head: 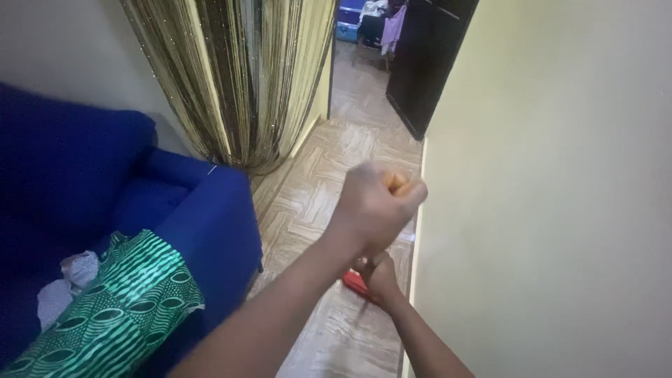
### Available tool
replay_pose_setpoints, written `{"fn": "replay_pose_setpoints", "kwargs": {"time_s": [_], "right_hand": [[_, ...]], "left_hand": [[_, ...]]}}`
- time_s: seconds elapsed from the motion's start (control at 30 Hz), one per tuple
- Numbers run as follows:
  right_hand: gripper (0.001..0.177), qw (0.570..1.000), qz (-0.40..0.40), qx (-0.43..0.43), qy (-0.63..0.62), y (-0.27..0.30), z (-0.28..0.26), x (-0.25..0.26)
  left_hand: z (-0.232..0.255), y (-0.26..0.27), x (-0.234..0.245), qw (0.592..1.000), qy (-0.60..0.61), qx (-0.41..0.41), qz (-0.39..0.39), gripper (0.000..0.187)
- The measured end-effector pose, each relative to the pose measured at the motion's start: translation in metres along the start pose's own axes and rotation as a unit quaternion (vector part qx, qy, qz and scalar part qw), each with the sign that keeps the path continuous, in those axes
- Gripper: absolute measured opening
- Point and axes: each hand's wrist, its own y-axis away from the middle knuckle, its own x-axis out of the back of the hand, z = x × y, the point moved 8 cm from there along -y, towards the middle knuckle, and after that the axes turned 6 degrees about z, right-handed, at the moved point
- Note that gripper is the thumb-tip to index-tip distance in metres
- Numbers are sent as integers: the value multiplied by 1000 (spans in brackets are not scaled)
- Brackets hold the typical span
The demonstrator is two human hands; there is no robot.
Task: Sweeping the tiled hallway floor with a red broom.
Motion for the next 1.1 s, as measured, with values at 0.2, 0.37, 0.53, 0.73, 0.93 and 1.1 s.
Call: {"fn": "replay_pose_setpoints", "kwargs": {"time_s": [0.2, 0.37, 0.53, 0.73, 0.93, 1.1], "right_hand": [[24, 971, 100, -192, 98, 57, -36, 0], [24, 976, 104, -170, 90, 91, -74, -3], [36, 972, 38, -84, 216, 67, -79, 13], [24, 988, -13, -33, 152, 19, -92, 21], [50, 954, -218, 16, -204, -13, -37, 7], [46, 946, -280, -61, -151, -26, -7, -31]], "left_hand": [[50, 4, 26, 999, -3, -44, 13, 46], [75, 16, 32, 994, 111, -5, -18, 44], [108, 26, 35, 985, 56, -164, 20, 49], [95, 26, 10, 982, 31, -188, 4, 48], [-4, 17, -40, 992, -44, -110, -39, 44], [-45, -8, -25, 998, -46, -49, 0, 35]]}}
